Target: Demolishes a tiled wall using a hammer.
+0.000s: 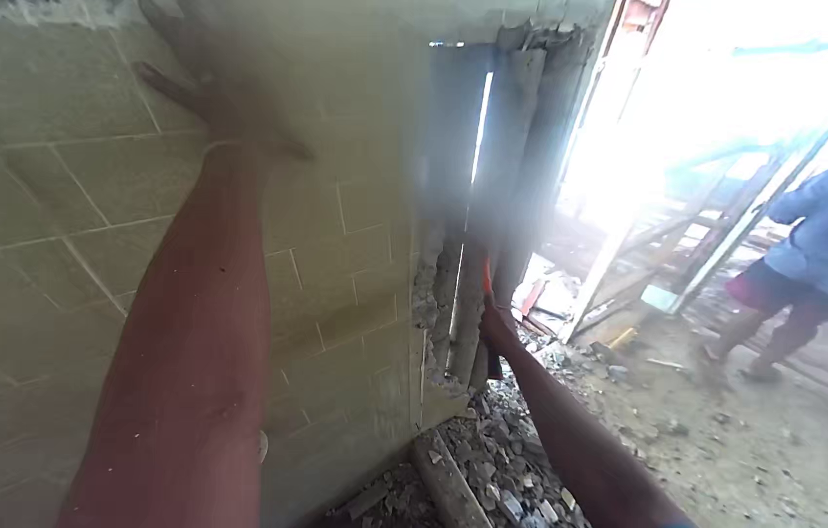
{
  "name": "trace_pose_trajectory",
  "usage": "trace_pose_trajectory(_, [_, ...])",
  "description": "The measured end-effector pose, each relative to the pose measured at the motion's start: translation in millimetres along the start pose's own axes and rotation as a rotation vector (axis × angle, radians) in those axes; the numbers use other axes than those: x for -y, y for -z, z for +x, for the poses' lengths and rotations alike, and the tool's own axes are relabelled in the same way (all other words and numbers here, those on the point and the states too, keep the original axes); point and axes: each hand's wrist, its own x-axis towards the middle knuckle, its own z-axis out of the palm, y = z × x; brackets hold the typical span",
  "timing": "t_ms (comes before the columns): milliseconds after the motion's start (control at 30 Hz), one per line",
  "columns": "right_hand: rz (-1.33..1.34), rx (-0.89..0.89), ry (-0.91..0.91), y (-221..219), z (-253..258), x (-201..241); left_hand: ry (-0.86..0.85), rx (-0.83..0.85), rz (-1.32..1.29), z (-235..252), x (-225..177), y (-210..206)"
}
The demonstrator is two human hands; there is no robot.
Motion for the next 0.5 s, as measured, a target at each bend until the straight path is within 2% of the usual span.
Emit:
trace_pose_trajectory(100, [0.182, 0.068, 0.035, 29.0, -26.9, -13.0, -0.018, 0.018, 0.027, 1.0, 0.2, -5.1])
trace_pose_trajectory(167, [0.259, 0.168, 0.200, 45.7, -49.8, 2.0, -0.046, 0.051, 0.011, -2.2, 0.1, -3.5])
trace_pose_trajectory(267, [0.327, 0.241, 0.617, 65.5, -85.5, 49.5, -0.067, 0.075, 0.031, 2.0, 2.0, -6.3])
trace_pose_trajectory(400, [0.331, 0.037, 1.249, 82.0, -134.0, 146.2, -0.045, 0.108, 0.037, -3.4, 0.4, -2.1])
trace_pose_trajectory(467, [0.467, -0.025, 1.436, 84.0, -149.7, 185.9, -0.029, 0.113, 0.034, -3.0, 0.0, -3.2])
trace_pose_trajectory(500, [0.567, 0.001, 1.492, 83.2, -156.8, 199.2, -0.024, 0.093, 0.029, -3.8, -2.0, -1.8])
